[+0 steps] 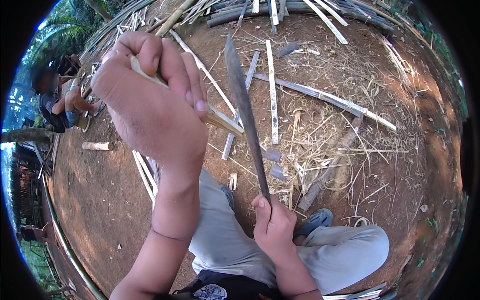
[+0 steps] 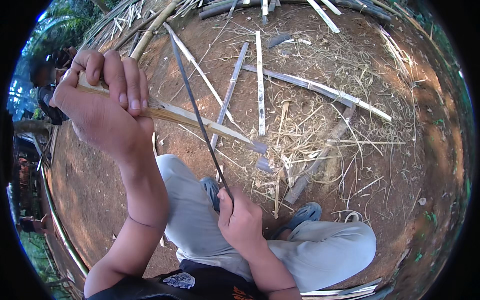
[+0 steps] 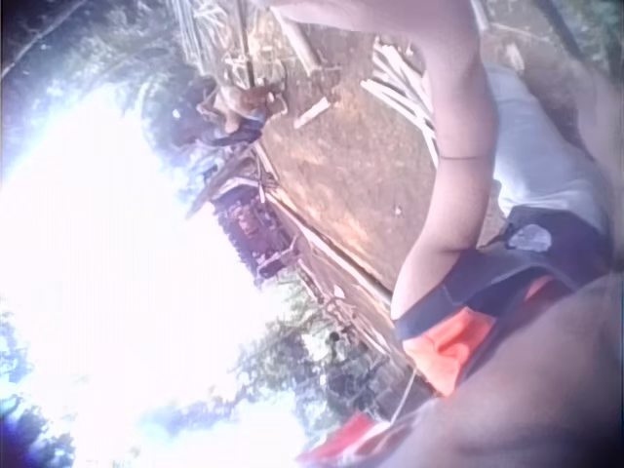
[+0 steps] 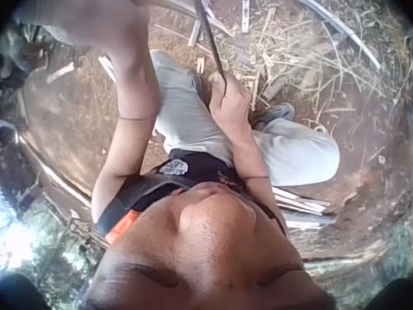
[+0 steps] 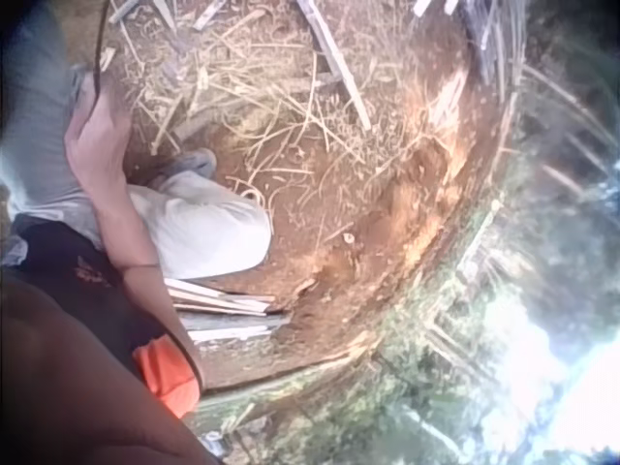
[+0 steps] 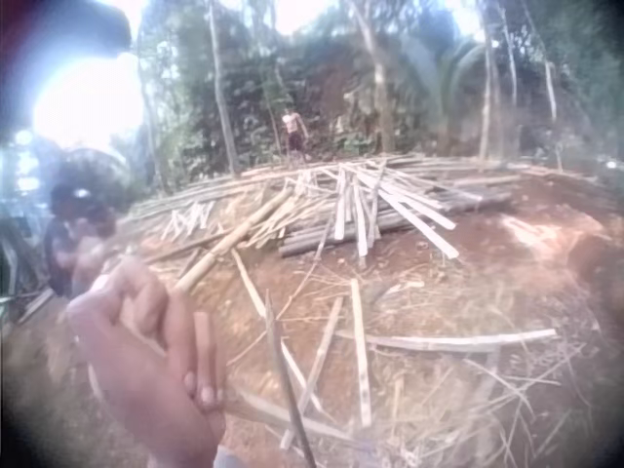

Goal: The person sits on the ground and uses a large knife to shave and split bamboo strips. They hold the bamboo in one hand and use the knife to remove the outer layer and split the material into thinner pieces.

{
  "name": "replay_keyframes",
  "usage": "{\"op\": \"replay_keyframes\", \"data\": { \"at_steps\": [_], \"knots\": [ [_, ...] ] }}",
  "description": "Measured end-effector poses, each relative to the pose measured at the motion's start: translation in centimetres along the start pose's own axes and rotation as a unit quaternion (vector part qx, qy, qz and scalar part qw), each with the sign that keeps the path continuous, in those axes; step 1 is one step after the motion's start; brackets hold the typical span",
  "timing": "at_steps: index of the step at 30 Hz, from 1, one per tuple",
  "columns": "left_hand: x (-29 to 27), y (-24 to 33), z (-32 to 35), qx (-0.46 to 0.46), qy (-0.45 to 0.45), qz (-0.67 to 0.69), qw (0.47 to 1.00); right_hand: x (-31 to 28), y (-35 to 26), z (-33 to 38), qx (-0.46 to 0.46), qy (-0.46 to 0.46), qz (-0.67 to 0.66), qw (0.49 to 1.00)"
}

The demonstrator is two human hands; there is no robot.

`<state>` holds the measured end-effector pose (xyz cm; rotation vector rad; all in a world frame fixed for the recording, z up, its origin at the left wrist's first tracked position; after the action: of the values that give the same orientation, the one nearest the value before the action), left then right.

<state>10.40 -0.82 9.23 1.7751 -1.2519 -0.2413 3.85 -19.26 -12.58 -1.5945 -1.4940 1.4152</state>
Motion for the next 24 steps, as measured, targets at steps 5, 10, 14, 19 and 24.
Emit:
{"op": "replay_keyframes", "data": {
  "at_steps": [5,10,14,19,24],
  "knots": [
    [0.0,0.1,0.6,0.007,0.004,-0.001,1.000,0.3,0.3,-0.3,0.029,-0.023,0.009,0.999],
    [0.6,-0.3,0.5,-0.006,-0.022,0.006,1.000,-0.1,-0.5,-1.0,-0.004,-0.009,0.002,1.000],
    [1.2,-0.1,1.1,-0.002,-0.031,0.010,0.999,0.3,0.3,-0.6,0.018,-0.028,0.026,0.999],
    [0.8,0.1,0.9,0.011,-0.019,0.025,0.999,0.9,2.5,-0.4,0.096,-0.055,0.111,0.988],
    [1.0,0.3,0.8,0.008,-0.064,0.006,0.998,0.8,1.2,-0.6,0.017,-0.004,-0.004,1.000]
  ]
}}
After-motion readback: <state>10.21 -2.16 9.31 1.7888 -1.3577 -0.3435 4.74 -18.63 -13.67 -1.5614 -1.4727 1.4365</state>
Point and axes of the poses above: each hand's wrist, its own z-axis away from the middle knuckle, its own x-axis out of the palm, y = z × x, the point moved 9 cm from there along -z, towards the middle knuckle, and after that the axes turned 6 degrees about -x, right-handed, at the moved point
